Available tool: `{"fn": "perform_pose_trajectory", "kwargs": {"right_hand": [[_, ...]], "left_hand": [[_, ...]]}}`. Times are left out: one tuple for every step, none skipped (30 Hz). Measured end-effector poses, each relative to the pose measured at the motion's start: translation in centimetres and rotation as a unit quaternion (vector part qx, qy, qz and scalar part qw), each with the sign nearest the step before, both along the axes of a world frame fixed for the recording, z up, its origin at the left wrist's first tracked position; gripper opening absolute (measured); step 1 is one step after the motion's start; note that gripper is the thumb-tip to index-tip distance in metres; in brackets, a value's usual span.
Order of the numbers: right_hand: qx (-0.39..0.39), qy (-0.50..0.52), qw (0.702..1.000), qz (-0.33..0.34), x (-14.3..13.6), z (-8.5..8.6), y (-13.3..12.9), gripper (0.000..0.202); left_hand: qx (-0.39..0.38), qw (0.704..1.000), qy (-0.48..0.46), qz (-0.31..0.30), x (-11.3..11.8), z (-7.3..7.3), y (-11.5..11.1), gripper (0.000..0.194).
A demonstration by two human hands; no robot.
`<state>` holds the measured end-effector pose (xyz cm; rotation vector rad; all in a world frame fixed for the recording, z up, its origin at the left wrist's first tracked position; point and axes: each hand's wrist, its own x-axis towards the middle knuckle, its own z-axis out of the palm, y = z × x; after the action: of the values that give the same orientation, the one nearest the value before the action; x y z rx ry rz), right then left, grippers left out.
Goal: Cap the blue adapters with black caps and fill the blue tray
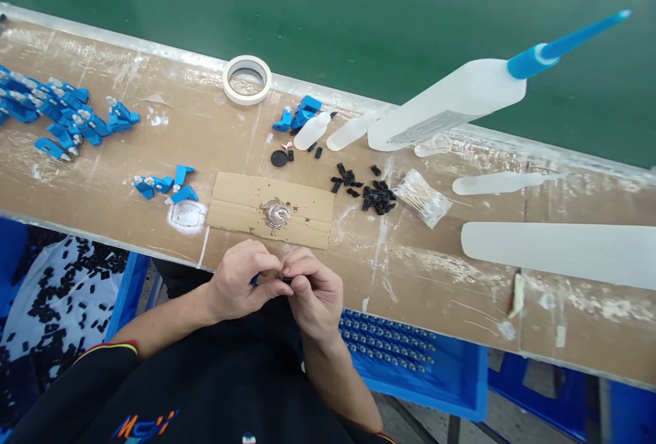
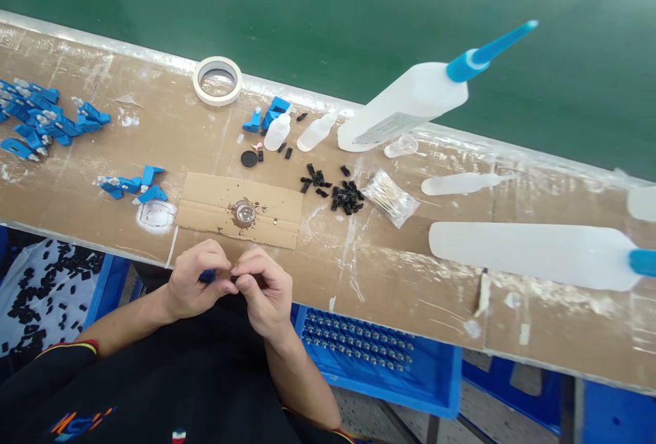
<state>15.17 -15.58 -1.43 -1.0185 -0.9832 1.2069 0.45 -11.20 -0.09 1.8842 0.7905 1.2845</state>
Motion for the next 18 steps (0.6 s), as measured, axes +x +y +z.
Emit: {"fn": "perform_pose_trajectory", "kwargs": {"right_hand": [[-0.007, 0.009, 1.000, 0.011, 0.1, 0.0, 0.0, 0.016], [-0.013, 0.023, 0.999, 0.027, 0.1, -0.1, 0.0, 0.013], [-0.018, 0.042, 0.998, 0.043, 0.2, -0.1, 0.0, 0.011], [-0.020, 0.063, 0.996, 0.059, 0.3, -0.1, 0.0, 0.011], [-0.020, 0.082, 0.994, 0.070, 0.3, -0.1, 0.0, 0.014], [-0.020, 0.098, 0.992, 0.079, 0.3, -0.1, 0.1, 0.016], [-0.021, 0.110, 0.990, 0.085, 0.3, 0.0, 0.1, 0.018], [-0.022, 0.120, 0.989, 0.089, 0.3, 0.1, 0.2, 0.019], [-0.024, 0.127, 0.987, 0.091, 0.3, 0.2, 0.3, 0.019], [-0.025, 0.131, 0.987, 0.093, 0.3, 0.3, 0.3, 0.019], [-0.027, 0.132, 0.986, 0.093, 0.4, 0.4, 0.4, 0.019], [-0.027, 0.131, 0.987, 0.091, 0.5, 0.5, 0.4, 0.018], [-0.025, 0.128, 0.988, 0.082, 0.7, 0.6, 0.5, 0.018], [-0.020, 0.122, 0.990, 0.068, 0.9, 0.7, 0.6, 0.018], [-0.014, 0.111, 0.993, 0.048, 1.3, 0.8, 0.7, 0.017], [-0.005, 0.098, 0.995, 0.027, 1.7, 0.9, 0.9, 0.015], [0.005, 0.083, 0.996, 0.008, 2.2, 0.9, 1.1, 0.013], [0.015, 0.068, 0.998, -0.007, 2.7, 0.9, 1.3, 0.011]], "left_hand": [[0.018, 1.000, 0.004, 0.005, -0.1, 0.0, 0.1, 0.017], [0.029, 1.000, 0.007, 0.003, -0.2, 0.0, 0.2, 0.016], [0.038, 0.999, 0.009, 0.001, -0.4, 0.1, 0.4, 0.016], [0.044, 0.999, 0.010, -0.001, -0.5, 0.2, 0.5, 0.017], [0.048, 0.999, 0.008, 0.000, -0.6, 0.2, 0.6, 0.018], [0.052, 0.999, 0.006, 0.003, -0.6, 0.2, 0.7, 0.018], [0.054, 0.999, 0.003, 0.005, -0.7, 0.2, 0.7, 0.018], [0.056, 0.998, -0.001, 0.004, -0.7, 0.2, 0.6, 0.018], [0.053, 0.999, -0.007, -0.002, -0.7, 0.1, 0.6, 0.019], [0.043, 0.999, -0.015, -0.010, -0.7, 0.0, 0.5, 0.019], [0.020, 0.999, -0.027, -0.019, -0.8, -0.1, 0.4, 0.021], [-0.020, 0.998, -0.047, -0.027, -1.0, -0.2, 0.3, 0.022], [-0.075, 0.994, -0.081, -0.030, -1.2, -0.2, 0.3, 0.023], [-0.139, 0.981, -0.133, -0.029, -1.6, -0.2, 0.4, 0.022], [-0.207, 0.957, -0.201, -0.022, -2.1, -0.2, 0.6, 0.021], [-0.273, 0.922, -0.276, -0.010, -2.7, -0.1, 0.9, 0.020], [-0.330, 0.878, -0.346, 0.007, -3.3, 0.2, 1.3, 0.020], [-0.375, 0.836, -0.400, 0.029, -3.9, 0.4, 1.8, 0.022]]}}
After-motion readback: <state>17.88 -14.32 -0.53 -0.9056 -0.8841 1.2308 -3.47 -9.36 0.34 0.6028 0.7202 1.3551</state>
